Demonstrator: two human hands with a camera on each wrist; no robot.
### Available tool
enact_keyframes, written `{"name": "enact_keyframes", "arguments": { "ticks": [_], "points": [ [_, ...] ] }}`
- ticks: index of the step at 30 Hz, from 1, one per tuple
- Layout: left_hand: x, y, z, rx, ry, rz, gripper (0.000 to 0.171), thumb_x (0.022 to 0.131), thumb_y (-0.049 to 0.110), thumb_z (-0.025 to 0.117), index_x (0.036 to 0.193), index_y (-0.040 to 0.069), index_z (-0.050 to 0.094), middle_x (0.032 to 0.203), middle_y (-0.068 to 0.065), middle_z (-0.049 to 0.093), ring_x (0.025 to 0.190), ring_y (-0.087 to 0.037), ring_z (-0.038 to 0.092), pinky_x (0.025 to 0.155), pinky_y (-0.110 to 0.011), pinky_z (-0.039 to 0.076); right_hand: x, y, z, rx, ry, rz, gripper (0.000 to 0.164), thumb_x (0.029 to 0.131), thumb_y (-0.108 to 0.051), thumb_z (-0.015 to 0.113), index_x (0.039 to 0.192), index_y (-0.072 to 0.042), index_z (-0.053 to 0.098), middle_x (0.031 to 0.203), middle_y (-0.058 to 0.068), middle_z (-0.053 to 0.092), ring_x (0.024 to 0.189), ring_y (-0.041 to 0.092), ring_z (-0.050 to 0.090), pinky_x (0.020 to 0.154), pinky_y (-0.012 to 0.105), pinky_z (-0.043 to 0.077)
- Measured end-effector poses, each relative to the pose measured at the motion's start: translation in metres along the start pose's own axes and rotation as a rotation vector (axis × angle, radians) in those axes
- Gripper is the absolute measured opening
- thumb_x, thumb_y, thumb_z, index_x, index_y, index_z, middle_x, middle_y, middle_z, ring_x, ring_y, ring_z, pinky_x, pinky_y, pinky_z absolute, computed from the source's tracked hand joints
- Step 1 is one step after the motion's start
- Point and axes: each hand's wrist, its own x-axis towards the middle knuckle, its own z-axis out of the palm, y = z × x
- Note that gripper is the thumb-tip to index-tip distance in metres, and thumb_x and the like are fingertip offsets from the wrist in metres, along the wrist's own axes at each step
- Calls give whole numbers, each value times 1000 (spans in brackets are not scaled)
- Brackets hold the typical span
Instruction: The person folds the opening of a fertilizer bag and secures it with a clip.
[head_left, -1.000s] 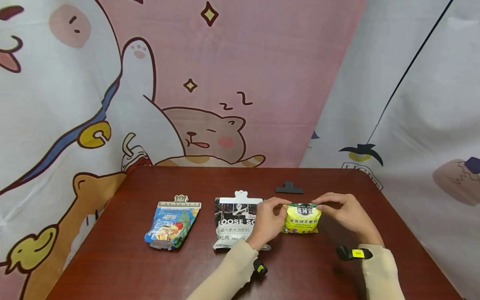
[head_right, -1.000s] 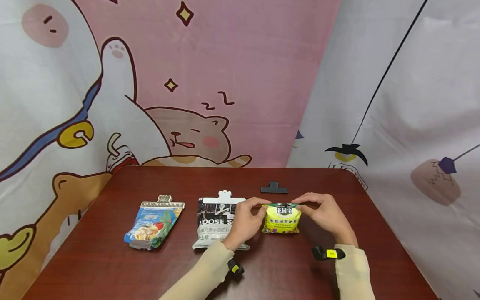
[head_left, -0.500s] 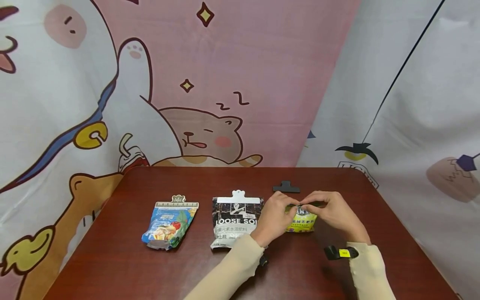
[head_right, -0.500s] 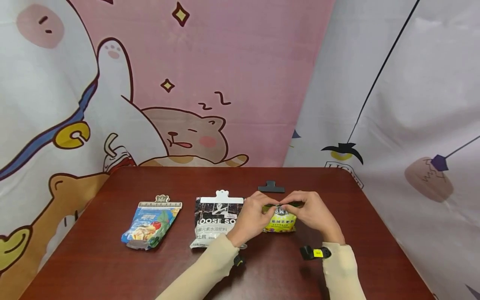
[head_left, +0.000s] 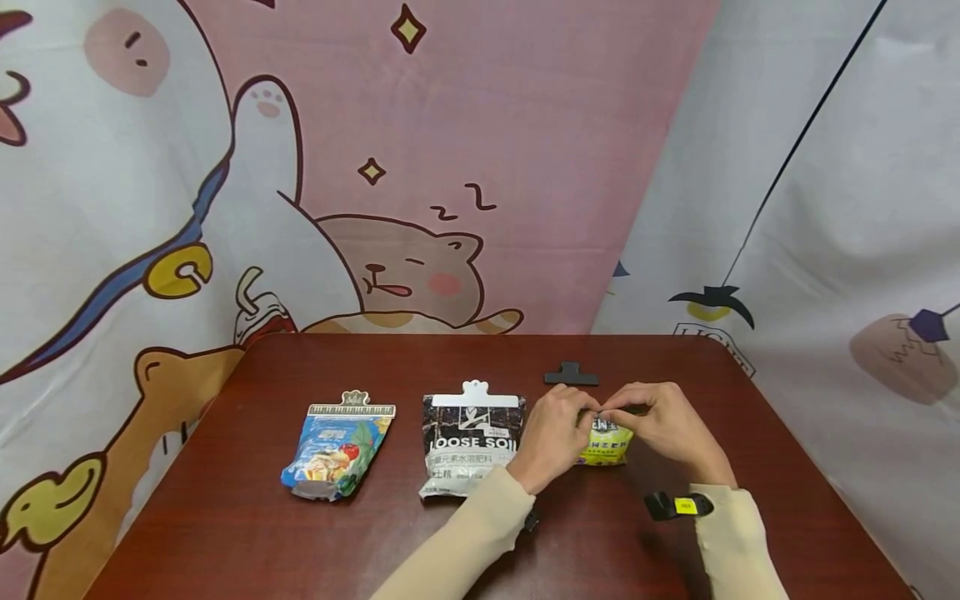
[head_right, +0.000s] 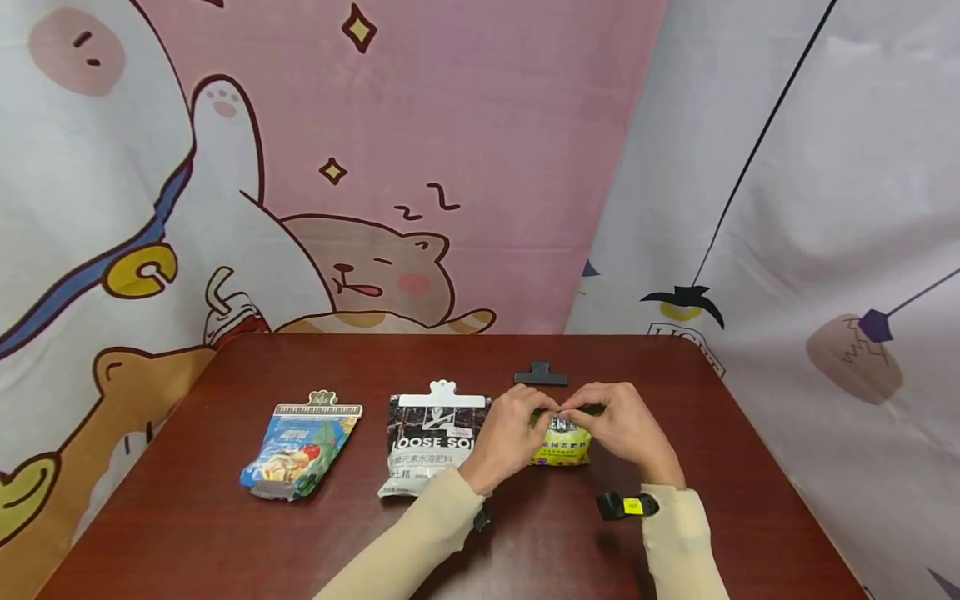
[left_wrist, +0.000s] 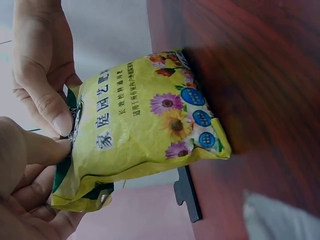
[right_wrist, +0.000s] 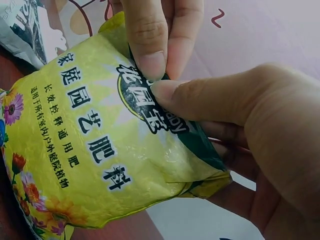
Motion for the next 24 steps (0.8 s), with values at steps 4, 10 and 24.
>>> {"name": "enact_keyframes", "arguments": {
  "ticks": [4,10,24],
  "points": [
    [0,-1,-1,-23,-7,5,12,95,10,70,98,16,80,93,6,76,80,-6,61,66,-10,44,0,1,-1,15,-13,-4,6,87,-22,83,92,-25,82,91,-13,77,82,5,67,72,22,57],
    [0,-3,-4,-59,-61,-21,12,98,16,69,104,16,80,98,5,77,86,-7,63,68,-10,46,-4,6,-7,22,-50,29,8,90,-23,81,96,-29,80,95,-11,76,86,5,68,73,23,58],
    [-4,-10,-5,-104,-51,-47,10,98,19,71,98,17,81,95,6,76,86,-8,63,70,-9,45,-7,8,-13,-21,-42,80,10,90,-22,81,91,-32,80,93,-12,76,87,7,66,75,23,56]
  ]
}}
